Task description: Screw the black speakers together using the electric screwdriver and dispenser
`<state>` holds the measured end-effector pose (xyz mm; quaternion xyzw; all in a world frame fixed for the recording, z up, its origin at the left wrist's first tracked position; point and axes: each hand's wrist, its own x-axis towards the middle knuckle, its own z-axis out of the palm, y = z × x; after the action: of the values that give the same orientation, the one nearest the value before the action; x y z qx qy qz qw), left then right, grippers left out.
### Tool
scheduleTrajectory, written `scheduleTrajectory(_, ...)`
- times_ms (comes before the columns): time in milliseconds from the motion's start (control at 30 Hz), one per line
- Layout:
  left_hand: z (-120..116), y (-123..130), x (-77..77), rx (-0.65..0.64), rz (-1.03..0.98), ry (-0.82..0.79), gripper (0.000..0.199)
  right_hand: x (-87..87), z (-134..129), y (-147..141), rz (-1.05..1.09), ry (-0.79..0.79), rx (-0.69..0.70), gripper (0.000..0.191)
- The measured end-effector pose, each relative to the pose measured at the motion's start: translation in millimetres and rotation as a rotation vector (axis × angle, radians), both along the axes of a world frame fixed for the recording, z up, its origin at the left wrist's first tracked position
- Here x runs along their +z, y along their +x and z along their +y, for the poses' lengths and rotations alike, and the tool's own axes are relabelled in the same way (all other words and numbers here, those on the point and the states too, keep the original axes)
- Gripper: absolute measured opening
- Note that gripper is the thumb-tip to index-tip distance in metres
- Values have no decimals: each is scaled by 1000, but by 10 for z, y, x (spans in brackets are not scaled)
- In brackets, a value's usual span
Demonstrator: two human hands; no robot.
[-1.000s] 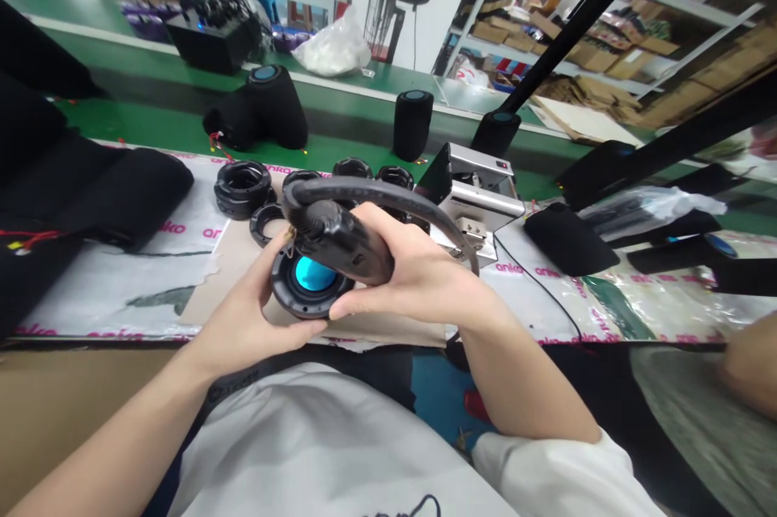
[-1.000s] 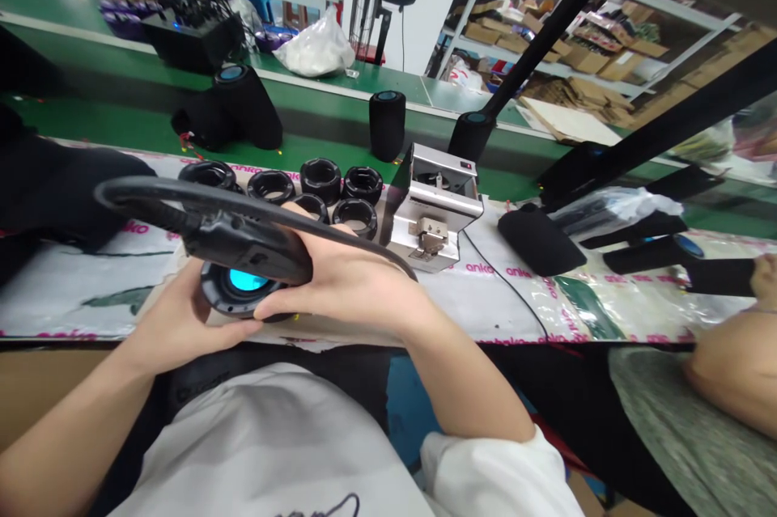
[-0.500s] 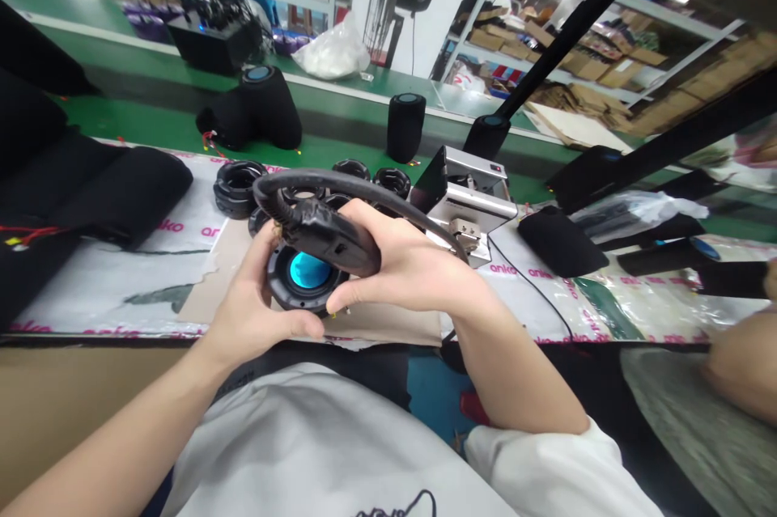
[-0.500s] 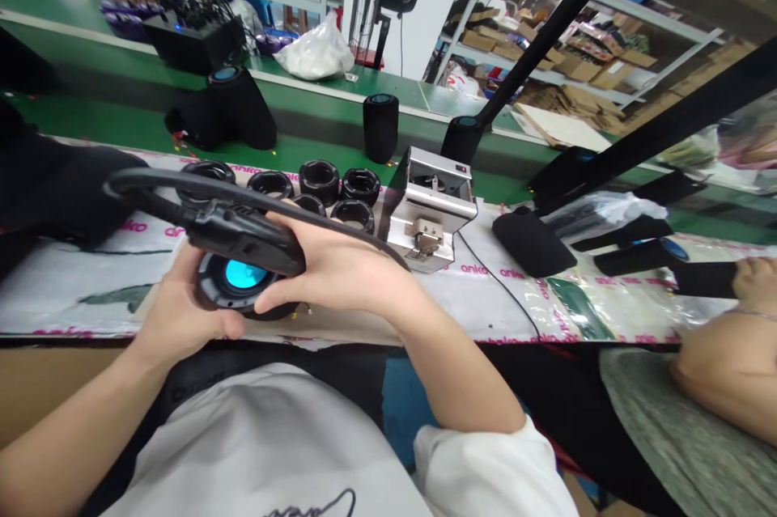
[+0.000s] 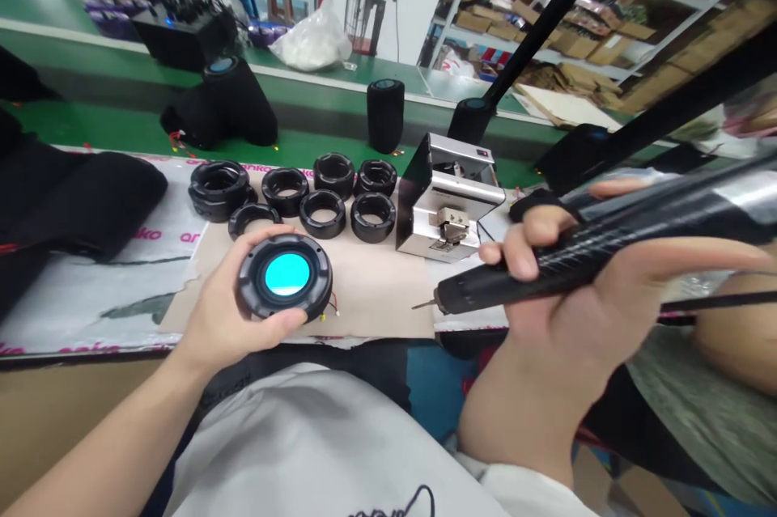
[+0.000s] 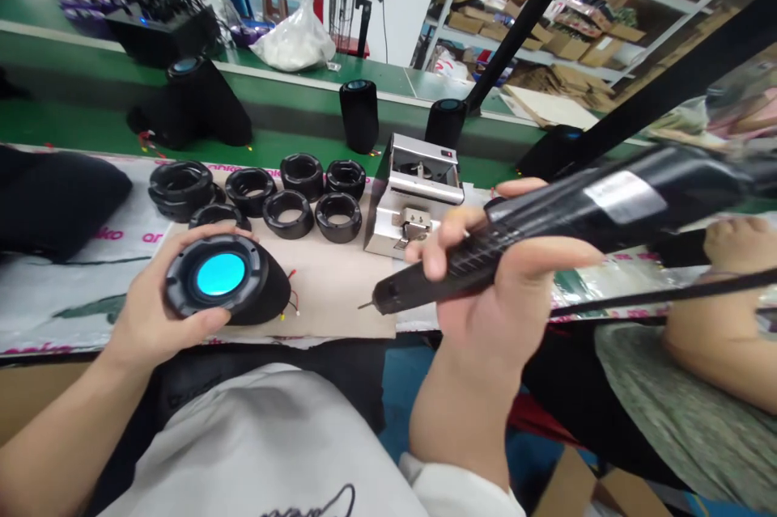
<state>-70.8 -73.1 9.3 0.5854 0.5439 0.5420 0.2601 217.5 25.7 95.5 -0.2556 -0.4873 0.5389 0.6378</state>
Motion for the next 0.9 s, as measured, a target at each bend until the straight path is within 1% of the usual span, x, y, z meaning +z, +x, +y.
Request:
scheduleTrajectory(67, -11, -1, -19, 11, 14, -4, 86, -64, -81, 6, -71, -7, 61, 44)
scheduleTrajectory(133, -21, -7, -29, 4, 16, -6, 91, -163, -162, -124, -230, -87, 199, 49)
scheduleTrajectory(200, -24, -21, -24, -27, -4, -2, 87, -265, -212, -333, -385, -160, 369, 59)
scheduleTrajectory(267, -17, -37, -7, -64, -18, 10, 80, -342, -218, -540, -479, -174, 513, 68)
scheduleTrajectory(333, -5, -45, 12, -84, -13, 25, 78, -389, -191, -683, -527, -171, 579, 75)
scheduleTrajectory(400, 9, -39, 24, -86, -9, 35, 79, -416, -156, -747, -554, -165, 589, 76)
scheduleTrajectory(533, 30, -3, 12, -94, -45, 55, 79, -429, -138, -736, -613, -130, 568, 67)
scheduleTrajectory(600, 34, 6, -4, -87, -67, 51, 79, -400, -163, -718, -647, -116, 549, 62)
scheduleTrajectory(767, 27, -3, -14, -98, -89, 2, 85, -275, -254, -712, -806, 38, 425, 53)
scheduleTrajectory(833, 26, 3, -7, -106, -103, -10, 92, -269, -277, -728, -854, 9, 414, 54)
scheduleTrajectory(900, 26, 14, -3, -89, -107, -4, 97, -293, -281, -744, -884, -41, 413, 60)
